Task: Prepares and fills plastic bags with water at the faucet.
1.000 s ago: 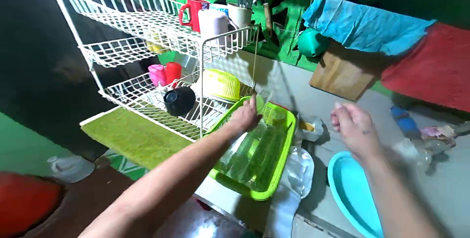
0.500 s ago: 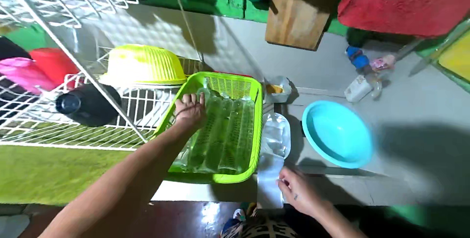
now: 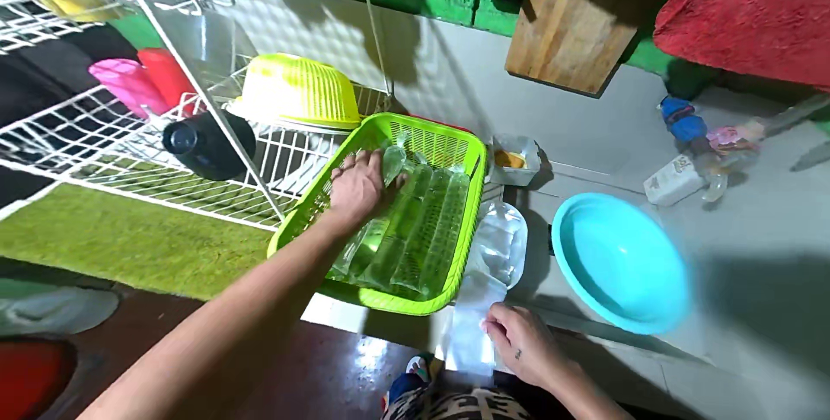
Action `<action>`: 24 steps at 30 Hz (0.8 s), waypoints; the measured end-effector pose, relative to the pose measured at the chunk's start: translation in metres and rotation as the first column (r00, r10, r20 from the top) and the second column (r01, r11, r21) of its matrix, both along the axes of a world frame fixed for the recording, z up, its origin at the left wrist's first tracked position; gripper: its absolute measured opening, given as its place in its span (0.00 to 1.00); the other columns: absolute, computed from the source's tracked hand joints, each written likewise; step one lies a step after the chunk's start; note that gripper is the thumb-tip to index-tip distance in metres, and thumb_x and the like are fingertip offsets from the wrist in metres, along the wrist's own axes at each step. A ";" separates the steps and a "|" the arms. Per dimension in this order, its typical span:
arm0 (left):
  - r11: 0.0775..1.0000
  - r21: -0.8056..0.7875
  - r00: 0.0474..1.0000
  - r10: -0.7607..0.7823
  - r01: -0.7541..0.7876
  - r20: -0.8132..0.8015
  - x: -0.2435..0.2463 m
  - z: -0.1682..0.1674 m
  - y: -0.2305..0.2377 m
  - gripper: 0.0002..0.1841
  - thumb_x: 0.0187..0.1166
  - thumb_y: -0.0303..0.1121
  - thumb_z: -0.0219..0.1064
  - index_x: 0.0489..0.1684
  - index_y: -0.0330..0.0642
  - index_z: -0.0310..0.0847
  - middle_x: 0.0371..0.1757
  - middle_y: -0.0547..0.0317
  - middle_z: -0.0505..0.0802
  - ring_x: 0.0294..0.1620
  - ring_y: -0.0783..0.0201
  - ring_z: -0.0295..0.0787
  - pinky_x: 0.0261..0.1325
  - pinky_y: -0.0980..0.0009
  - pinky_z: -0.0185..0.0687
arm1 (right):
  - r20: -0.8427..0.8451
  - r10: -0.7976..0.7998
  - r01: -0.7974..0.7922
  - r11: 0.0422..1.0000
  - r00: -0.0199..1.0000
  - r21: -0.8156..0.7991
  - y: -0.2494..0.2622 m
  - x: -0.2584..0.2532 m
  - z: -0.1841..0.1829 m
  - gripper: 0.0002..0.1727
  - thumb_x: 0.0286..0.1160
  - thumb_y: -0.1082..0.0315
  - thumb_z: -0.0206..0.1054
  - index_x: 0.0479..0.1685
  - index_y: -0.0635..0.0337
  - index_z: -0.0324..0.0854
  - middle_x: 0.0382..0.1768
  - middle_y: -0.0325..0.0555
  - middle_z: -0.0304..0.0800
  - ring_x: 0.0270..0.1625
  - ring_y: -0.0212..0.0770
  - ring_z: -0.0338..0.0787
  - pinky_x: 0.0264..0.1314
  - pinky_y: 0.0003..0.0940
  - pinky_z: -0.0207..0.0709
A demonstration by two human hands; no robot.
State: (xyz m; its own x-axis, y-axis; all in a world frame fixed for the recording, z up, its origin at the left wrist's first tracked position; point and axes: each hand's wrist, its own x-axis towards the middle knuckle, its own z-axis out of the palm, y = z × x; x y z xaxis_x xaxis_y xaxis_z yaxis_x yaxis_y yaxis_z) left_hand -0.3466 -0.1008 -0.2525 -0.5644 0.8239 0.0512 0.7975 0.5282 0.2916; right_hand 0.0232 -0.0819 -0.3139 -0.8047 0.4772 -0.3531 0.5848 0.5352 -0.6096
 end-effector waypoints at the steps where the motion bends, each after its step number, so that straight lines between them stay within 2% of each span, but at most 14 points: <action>1: 0.989 0.145 0.998 -0.018 0.009 0.062 0.013 0.008 -0.007 0.34 0.85 0.57 0.61 0.77 0.35 0.73 0.72 0.32 0.82 0.73 0.31 0.79 0.68 0.30 0.73 | -0.066 -0.029 0.027 0.999 0.997 -0.036 0.003 0.003 0.004 0.17 0.86 0.57 0.57 0.48 0.61 0.86 0.40 0.50 0.91 0.46 0.45 0.91 0.54 0.45 0.84; 3: 0.909 0.417 0.977 -0.104 0.018 0.184 0.058 0.025 -0.030 0.29 0.87 0.54 0.58 0.68 0.35 0.78 0.61 0.42 0.89 0.61 0.45 0.88 0.62 0.40 0.83 | -0.191 -0.093 0.067 0.988 0.977 -0.137 0.010 0.008 0.014 0.16 0.85 0.59 0.59 0.47 0.62 0.86 0.35 0.49 0.89 0.40 0.42 0.89 0.48 0.41 0.83; 4: 0.863 0.504 0.961 -0.157 0.021 0.229 0.086 0.030 -0.046 0.28 0.87 0.54 0.57 0.66 0.37 0.79 0.57 0.47 0.90 0.56 0.53 0.89 0.57 0.47 0.87 | -0.239 -0.120 0.078 0.981 0.964 -0.175 0.014 0.011 0.022 0.15 0.85 0.60 0.60 0.46 0.63 0.86 0.34 0.48 0.88 0.37 0.39 0.88 0.45 0.37 0.82; 6: 0.785 0.619 0.917 -0.248 0.002 0.311 0.146 0.024 -0.083 0.32 0.83 0.64 0.56 0.59 0.40 0.80 0.50 0.57 0.89 0.48 0.65 0.87 0.47 0.61 0.87 | -0.328 -0.168 0.087 0.965 0.930 -0.248 0.022 0.016 0.035 0.14 0.84 0.62 0.62 0.45 0.65 0.86 0.32 0.46 0.88 0.34 0.33 0.86 0.42 0.30 0.81; 8: 0.779 0.617 0.848 -0.249 -0.112 0.468 0.204 0.012 -0.114 0.38 0.76 0.71 0.61 0.55 0.38 0.80 0.46 0.60 0.89 0.45 0.72 0.86 0.41 0.71 0.85 | -0.416 -0.215 0.087 0.948 0.883 -0.305 0.028 0.019 0.045 0.12 0.82 0.67 0.63 0.43 0.68 0.85 0.31 0.46 0.87 0.32 0.30 0.84 0.39 0.25 0.80; 9: 0.803 0.567 0.795 -0.219 -0.183 0.566 0.229 0.007 -0.122 0.39 0.74 0.69 0.64 0.55 0.34 0.78 0.48 0.58 0.88 0.45 0.72 0.86 0.40 0.72 0.84 | -0.452 -0.230 0.082 0.943 0.862 -0.324 0.031 0.021 0.049 0.11 0.82 0.69 0.62 0.43 0.69 0.85 0.30 0.45 0.86 0.31 0.28 0.82 0.37 0.23 0.78; 11: 0.852 0.422 0.672 -0.118 -0.309 0.731 0.262 -0.003 -0.124 0.36 0.74 0.59 0.69 0.61 0.30 0.75 0.52 0.56 0.88 0.47 0.71 0.87 0.40 0.72 0.85 | -0.501 -0.236 0.060 0.938 0.833 -0.342 0.037 0.023 0.050 0.11 0.81 0.69 0.63 0.41 0.69 0.85 0.28 0.43 0.85 0.29 0.25 0.81 0.35 0.19 0.76; 13: 0.872 0.307 0.571 -0.040 -0.380 0.820 0.277 -0.009 -0.113 0.27 0.76 0.46 0.70 0.63 0.32 0.80 0.52 0.56 0.91 0.46 0.68 0.89 0.41 0.70 0.87 | -0.520 -0.219 0.021 0.933 0.826 -0.359 0.042 0.025 0.047 0.10 0.81 0.68 0.63 0.40 0.68 0.85 0.28 0.41 0.84 0.29 0.24 0.81 0.35 0.19 0.75; 14: 0.873 0.287 0.546 -0.028 -0.395 0.837 0.280 -0.010 -0.106 0.20 0.79 0.40 0.69 0.60 0.34 0.84 0.49 0.57 0.93 0.43 0.68 0.91 0.40 0.71 0.88 | -0.518 -0.204 0.000 0.930 0.831 -0.367 0.046 0.025 0.046 0.10 0.81 0.68 0.63 0.40 0.67 0.85 0.28 0.41 0.84 0.30 0.24 0.81 0.35 0.19 0.76; 16: 0.841 0.307 0.527 -0.030 -0.446 0.849 0.285 -0.011 -0.092 0.09 0.81 0.31 0.66 0.47 0.37 0.90 0.39 0.61 0.95 0.34 0.71 0.91 0.35 0.75 0.87 | -0.524 -0.173 -0.046 0.924 0.834 -0.379 0.052 0.026 0.044 0.11 0.82 0.67 0.62 0.40 0.67 0.85 0.28 0.41 0.84 0.30 0.25 0.80 0.35 0.19 0.75; 18: 0.788 0.370 0.546 -0.052 -0.492 0.836 0.285 -0.007 -0.081 0.08 0.81 0.29 0.65 0.37 0.39 0.90 0.32 0.63 0.95 0.30 0.73 0.90 0.34 0.77 0.86 | -0.545 -0.150 -0.088 0.919 0.825 -0.385 0.059 0.030 0.043 0.13 0.84 0.65 0.61 0.41 0.67 0.84 0.28 0.40 0.83 0.30 0.25 0.79 0.35 0.20 0.74; 20: 0.747 0.430 0.583 -0.071 -0.507 0.809 0.276 0.003 -0.070 0.10 0.82 0.31 0.64 0.30 0.42 0.88 0.28 0.66 0.92 0.28 0.74 0.88 0.35 0.76 0.85 | -0.557 -0.136 -0.109 0.917 0.819 -0.385 0.071 0.037 0.045 0.15 0.86 0.62 0.59 0.42 0.66 0.84 0.27 0.39 0.81 0.28 0.24 0.78 0.33 0.20 0.73; 24: 0.732 0.458 0.624 -0.058 -0.504 0.779 0.256 0.040 -0.040 0.14 0.86 0.34 0.63 0.26 0.42 0.86 0.24 0.63 0.89 0.23 0.72 0.83 0.31 0.76 0.81 | -0.544 -0.091 -0.129 0.927 0.834 -0.352 0.090 0.058 0.044 0.16 0.87 0.59 0.59 0.43 0.64 0.84 0.26 0.37 0.80 0.27 0.24 0.77 0.32 0.19 0.72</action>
